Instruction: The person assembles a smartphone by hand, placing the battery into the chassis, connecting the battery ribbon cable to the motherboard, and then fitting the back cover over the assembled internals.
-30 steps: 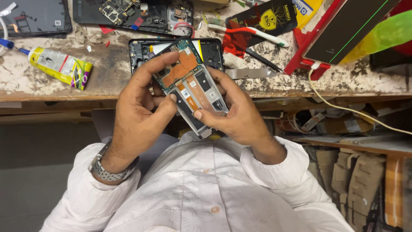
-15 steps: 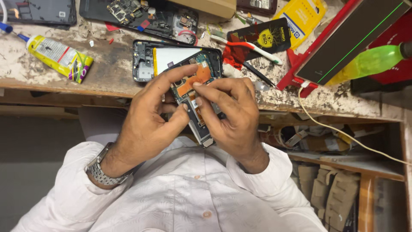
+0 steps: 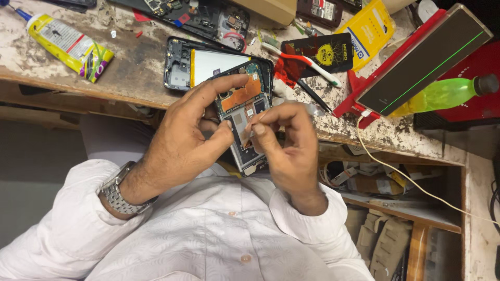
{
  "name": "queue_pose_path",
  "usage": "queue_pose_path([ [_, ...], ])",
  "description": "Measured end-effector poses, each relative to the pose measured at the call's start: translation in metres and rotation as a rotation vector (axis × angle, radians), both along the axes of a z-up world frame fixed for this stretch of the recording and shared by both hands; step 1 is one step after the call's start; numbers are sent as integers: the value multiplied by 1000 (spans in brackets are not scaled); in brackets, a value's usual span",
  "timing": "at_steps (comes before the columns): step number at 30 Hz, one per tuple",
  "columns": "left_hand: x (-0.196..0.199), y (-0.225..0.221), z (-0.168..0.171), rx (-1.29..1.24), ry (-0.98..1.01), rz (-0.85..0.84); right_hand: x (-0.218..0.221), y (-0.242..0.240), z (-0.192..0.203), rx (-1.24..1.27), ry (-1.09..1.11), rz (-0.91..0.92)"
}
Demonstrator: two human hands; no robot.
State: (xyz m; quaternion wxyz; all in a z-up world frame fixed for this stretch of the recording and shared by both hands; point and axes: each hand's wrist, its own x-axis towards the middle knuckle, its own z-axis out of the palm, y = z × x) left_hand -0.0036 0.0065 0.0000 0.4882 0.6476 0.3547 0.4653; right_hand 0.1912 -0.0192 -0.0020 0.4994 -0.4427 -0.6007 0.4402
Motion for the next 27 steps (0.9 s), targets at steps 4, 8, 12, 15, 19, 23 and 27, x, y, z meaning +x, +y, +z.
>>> queue_pose_path([
  [4, 2, -1, -2, -39, 8, 9, -1, 0, -2, 1, -57, -53],
  [8, 3, -1, -2, 13, -36, 15, -6, 0, -1, 177, -331, -49],
  [12, 1, -1, -3, -45, -34, 31, -10, -4, -3, 163, -211, -65],
  [15, 2, -1, -3, -48, -23, 44, -15, -4, -5, 217, -184, -76],
  [19, 3, -3, -5, -34, -8, 50, -17, -6, -3, 259, -418, -172],
  [23, 3, -4, -5, 0, 9, 45, -20, -5, -2, 263, -486, -219],
  [27, 5, -6, -6, -18, -19, 32, -24, -8, -7, 370, -544, -288],
])
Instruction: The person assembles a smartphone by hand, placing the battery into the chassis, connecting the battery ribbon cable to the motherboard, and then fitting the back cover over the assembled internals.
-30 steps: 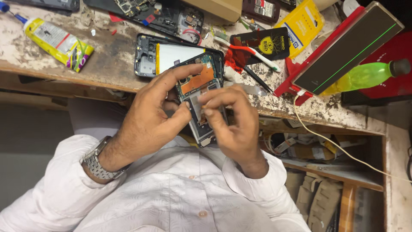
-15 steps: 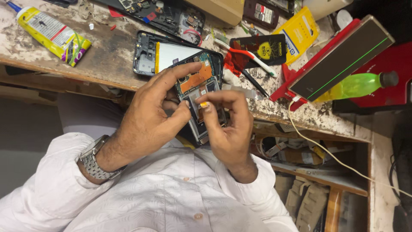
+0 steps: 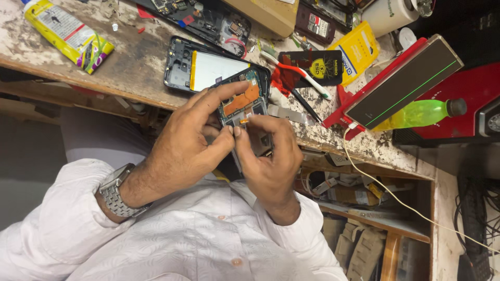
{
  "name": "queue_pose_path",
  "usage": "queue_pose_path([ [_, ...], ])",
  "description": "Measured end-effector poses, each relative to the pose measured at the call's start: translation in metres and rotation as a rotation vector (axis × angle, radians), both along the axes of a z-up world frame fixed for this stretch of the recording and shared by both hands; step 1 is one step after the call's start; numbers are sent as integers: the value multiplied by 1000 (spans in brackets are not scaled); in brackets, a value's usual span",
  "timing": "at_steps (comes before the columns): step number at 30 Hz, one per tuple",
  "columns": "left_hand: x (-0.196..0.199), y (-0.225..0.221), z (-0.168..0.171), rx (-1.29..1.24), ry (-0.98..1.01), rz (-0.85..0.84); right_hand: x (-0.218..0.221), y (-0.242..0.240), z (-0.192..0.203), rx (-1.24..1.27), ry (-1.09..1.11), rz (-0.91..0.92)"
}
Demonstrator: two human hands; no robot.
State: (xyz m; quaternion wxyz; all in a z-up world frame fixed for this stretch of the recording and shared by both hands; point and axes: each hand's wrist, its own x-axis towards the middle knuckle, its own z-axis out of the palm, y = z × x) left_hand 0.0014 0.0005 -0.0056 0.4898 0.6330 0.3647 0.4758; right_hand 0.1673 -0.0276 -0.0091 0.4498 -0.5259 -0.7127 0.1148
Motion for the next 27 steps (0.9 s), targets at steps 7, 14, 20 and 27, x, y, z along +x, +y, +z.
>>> queue_pose_path([
  [7, 2, -1, -1, 38, -17, 15, 1, -1, 2, 177, -187, 25],
  [14, 1, 1, -3, -8, -8, 7, -2, -2, 6, 161, -230, 13],
  [20, 0, 1, -4, -39, -10, -8, -2, 0, 2, 155, -284, 28],
  [27, -1, 3, -6, -18, -34, -14, -4, 0, 0, 165, -288, 21],
])
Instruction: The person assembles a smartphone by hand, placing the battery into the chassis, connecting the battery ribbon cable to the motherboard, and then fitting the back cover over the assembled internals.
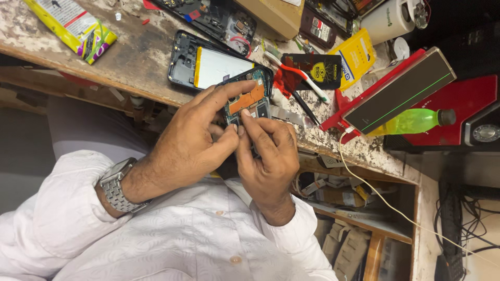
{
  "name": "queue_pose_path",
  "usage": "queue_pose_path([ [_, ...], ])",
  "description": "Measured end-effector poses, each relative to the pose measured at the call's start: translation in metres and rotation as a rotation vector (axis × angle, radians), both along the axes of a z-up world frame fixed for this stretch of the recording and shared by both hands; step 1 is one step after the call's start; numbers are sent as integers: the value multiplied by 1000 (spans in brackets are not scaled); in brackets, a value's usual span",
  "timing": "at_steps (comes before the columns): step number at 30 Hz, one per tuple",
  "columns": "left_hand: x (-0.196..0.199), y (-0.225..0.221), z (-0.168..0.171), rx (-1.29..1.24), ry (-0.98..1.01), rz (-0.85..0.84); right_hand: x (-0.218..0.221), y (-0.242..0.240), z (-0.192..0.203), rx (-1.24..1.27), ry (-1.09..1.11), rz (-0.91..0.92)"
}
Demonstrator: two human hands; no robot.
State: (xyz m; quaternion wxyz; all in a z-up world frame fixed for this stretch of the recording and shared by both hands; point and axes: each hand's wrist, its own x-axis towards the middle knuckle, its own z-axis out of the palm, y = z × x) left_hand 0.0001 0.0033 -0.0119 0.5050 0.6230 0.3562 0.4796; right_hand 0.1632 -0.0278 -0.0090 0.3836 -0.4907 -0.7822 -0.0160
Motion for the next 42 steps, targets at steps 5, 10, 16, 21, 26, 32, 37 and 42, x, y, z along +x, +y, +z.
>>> queue_pose_path([
  [5, 0, 0, -1, 7, 1, 16, -1, -1, -1, -1, -2, -15],
  [10, 0, -1, -1, -10, 2, 10, -1, -1, -1, 4, -13, -5],
  [16, 0, -2, -1, 60, 23, 34, 0, -2, 1, 4, -26, 5],
  [21, 0, -4, 0, 15, 38, 30, -1, -3, 2, 5, -33, 11],
  [26, 2, -2, 1, -48, 90, 20, 1, -3, 4, 19, -104, 13],
  [32, 4, 0, -1, 63, 42, 34, 2, -2, 4, 11, -81, 20],
  [37, 4, -1, 1, 37, 89, 30, 3, -2, 3, 6, -130, 7],
  [42, 6, -3, 2, 16, 119, 41, 5, -4, 3, 24, -228, 35],
])
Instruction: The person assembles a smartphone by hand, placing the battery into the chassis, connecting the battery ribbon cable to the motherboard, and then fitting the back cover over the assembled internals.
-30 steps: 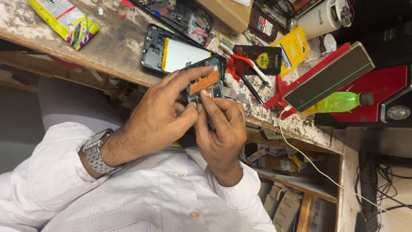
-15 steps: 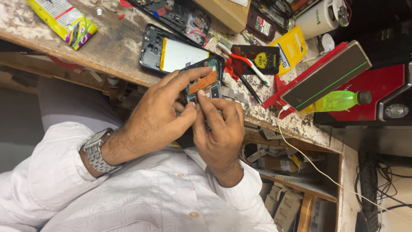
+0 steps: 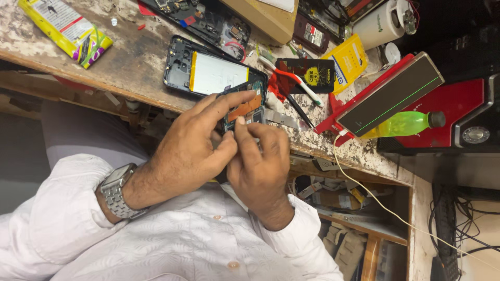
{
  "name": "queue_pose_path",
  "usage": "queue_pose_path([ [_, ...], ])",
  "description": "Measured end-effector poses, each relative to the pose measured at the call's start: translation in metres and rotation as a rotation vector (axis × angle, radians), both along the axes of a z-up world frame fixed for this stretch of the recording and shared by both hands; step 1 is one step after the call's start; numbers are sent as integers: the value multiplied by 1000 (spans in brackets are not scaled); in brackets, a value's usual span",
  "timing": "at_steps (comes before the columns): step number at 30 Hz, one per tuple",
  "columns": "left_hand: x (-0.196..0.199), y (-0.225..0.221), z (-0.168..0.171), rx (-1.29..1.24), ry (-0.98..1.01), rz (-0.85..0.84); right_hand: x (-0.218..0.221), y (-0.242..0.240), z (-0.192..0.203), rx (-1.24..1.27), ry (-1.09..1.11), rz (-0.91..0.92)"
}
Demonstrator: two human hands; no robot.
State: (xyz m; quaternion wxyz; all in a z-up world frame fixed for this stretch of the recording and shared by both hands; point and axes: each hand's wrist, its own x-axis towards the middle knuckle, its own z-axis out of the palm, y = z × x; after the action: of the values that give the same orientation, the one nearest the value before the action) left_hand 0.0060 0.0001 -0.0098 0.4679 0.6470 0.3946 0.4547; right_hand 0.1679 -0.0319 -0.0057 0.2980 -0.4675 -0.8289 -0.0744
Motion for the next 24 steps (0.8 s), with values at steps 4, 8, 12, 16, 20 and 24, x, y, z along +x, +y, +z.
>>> queue_pose_path([
  [4, 1, -2, -2, 13, 10, 34, 0, 2, 1, 5, -35, 59],
  [8, 0, 1, -3, -23, -31, 20, 1, 4, 2, -21, 0, 70],
  [12, -6, 8, -4, -145, -246, -77, 12, -3, 9, -50, 125, 14],
  [16, -20, 11, -4, -214, -330, -159, 21, -8, 11, -113, 421, -24],
  [20, -24, 17, -4, -193, -443, -208, 23, -9, 8, -625, 902, -12],
  [24, -23, 18, -3, -192, -381, -203, 25, -4, 4, -926, 1092, 87],
])
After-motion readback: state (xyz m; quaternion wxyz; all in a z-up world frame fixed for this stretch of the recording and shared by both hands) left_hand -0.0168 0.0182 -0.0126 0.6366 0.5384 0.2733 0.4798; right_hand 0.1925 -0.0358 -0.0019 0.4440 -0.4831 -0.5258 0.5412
